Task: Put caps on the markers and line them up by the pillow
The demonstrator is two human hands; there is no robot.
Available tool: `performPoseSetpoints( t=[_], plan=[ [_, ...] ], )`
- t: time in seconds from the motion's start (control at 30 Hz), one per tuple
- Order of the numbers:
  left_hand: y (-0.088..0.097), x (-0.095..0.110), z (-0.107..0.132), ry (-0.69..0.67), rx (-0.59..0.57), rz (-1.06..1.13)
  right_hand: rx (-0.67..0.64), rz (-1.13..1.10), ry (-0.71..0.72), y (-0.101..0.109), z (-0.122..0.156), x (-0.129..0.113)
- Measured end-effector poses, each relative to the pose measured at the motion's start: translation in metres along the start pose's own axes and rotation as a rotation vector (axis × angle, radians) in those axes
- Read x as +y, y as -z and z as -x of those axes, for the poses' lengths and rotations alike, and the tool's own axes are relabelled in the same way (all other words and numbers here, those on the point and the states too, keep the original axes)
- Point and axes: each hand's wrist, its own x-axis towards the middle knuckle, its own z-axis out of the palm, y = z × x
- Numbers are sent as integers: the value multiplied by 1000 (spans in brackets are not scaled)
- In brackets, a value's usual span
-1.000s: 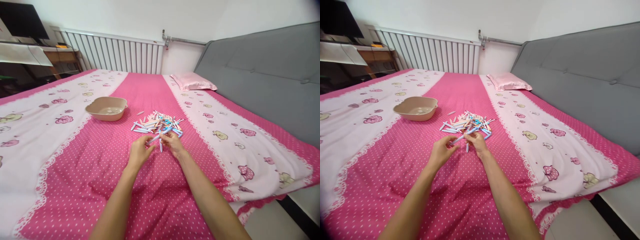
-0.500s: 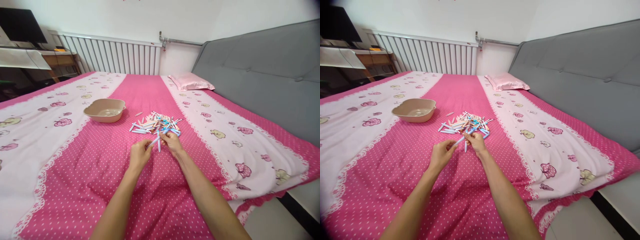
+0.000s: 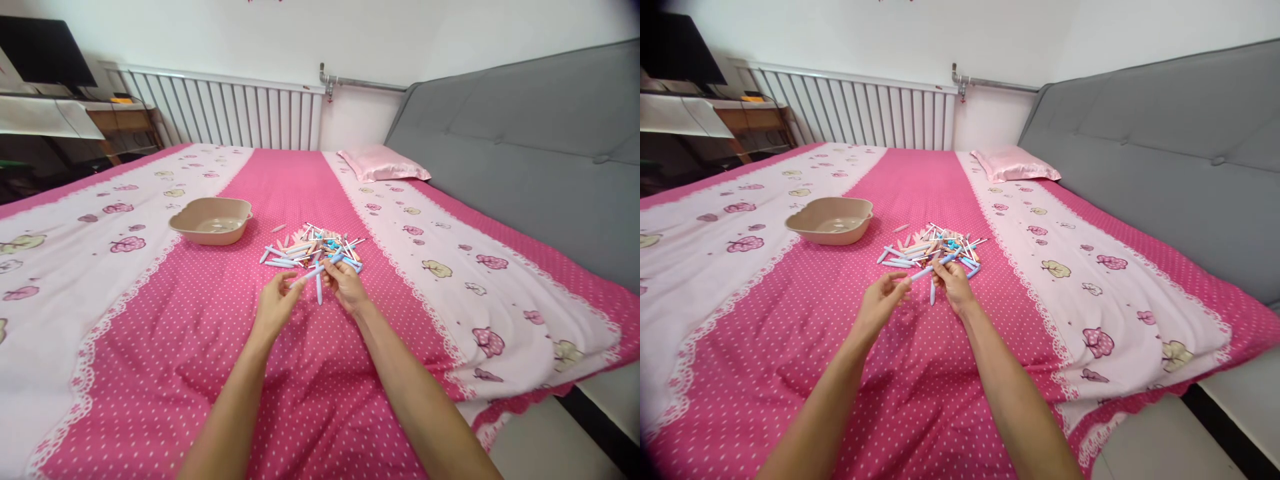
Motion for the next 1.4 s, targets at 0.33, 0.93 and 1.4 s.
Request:
performPoseSetpoints(
  t=[0.33, 0.93, 1.4],
  plan=[
    [6, -9, -1, -135, 56, -201, 22, -50, -24, 1, -1, 0],
    [5, -9, -3, -162, 63, -212, 6, -65, -35, 3, -1, 3],
    [4, -8, -3, -143, 109, -182, 13, -114, -40, 4, -2, 5]
  ],
)
